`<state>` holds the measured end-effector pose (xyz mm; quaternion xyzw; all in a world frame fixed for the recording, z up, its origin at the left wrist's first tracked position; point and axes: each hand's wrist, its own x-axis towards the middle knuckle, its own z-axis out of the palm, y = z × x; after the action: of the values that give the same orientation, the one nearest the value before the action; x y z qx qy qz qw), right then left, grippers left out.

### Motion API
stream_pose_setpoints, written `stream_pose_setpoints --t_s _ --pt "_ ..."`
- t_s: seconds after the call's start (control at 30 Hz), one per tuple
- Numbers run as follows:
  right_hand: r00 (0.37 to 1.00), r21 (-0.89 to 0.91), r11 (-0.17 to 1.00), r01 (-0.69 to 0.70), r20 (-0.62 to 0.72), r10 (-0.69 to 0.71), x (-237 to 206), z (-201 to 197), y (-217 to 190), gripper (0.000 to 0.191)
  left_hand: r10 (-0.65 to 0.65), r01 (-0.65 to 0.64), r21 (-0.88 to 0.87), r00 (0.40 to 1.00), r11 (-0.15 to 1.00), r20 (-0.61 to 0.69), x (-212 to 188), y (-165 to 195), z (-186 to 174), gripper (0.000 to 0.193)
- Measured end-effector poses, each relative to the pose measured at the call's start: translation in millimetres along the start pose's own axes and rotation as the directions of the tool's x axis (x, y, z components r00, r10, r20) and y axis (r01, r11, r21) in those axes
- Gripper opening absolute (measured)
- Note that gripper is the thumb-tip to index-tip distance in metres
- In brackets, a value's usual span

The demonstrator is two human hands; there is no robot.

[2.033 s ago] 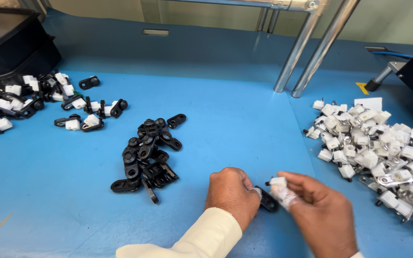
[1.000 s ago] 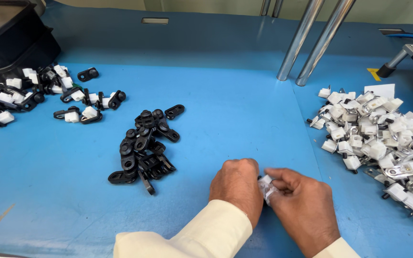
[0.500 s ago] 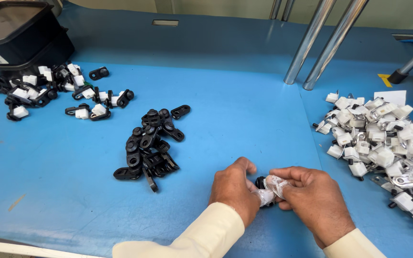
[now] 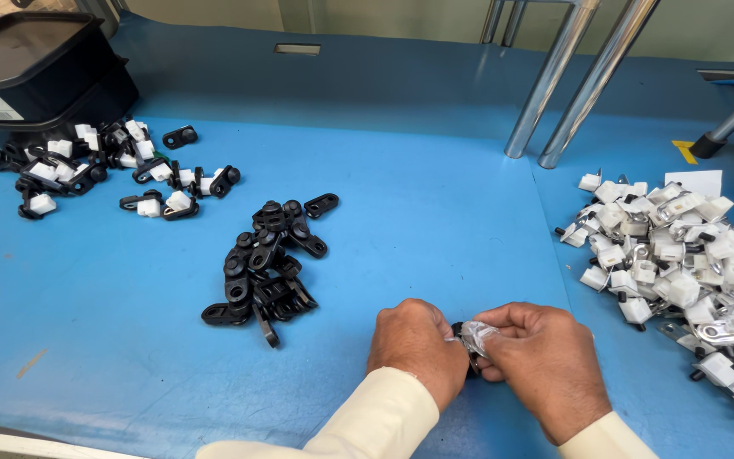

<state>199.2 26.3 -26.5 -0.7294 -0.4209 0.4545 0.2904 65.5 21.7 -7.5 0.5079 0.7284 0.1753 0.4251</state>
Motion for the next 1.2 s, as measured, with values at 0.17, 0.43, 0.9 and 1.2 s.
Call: stream_pose_setpoints --t_s 0.17,0.43,0.9,1.2 --pt "0.999 0.086 0.996 -0.002 -0.038 0.006 1.5 2.6 2.7 0.014 0.027 -0.027 -0.026 0.999 0.999 0.018 -6.8 -0.2 2.2 0.006" --pt "0.999 0.255 0.966 -0.033 -0.013 0.037 6.9 4.8 8.8 0.017 0.059 -0.044 -0.105 0.987 0.993 0.150 -9.0 -6.1 2.8 0.020" --pt "0.922 0.282 0.899 -0.334 0.297 0.250 1.5 -15.2 28.6 0.031 -0.050 0.243 -0.610 0.947 0.754 0.316 -2.5 -29.7 -7.5 0.057" --pt "0.822 0.223 0.870 -0.439 0.490 0.290 21.7 -19.3 40.9 0.026 0.216 0.128 -0.670 0.888 0.732 0.406 -5.6 -50.1 -5.8 0.050"
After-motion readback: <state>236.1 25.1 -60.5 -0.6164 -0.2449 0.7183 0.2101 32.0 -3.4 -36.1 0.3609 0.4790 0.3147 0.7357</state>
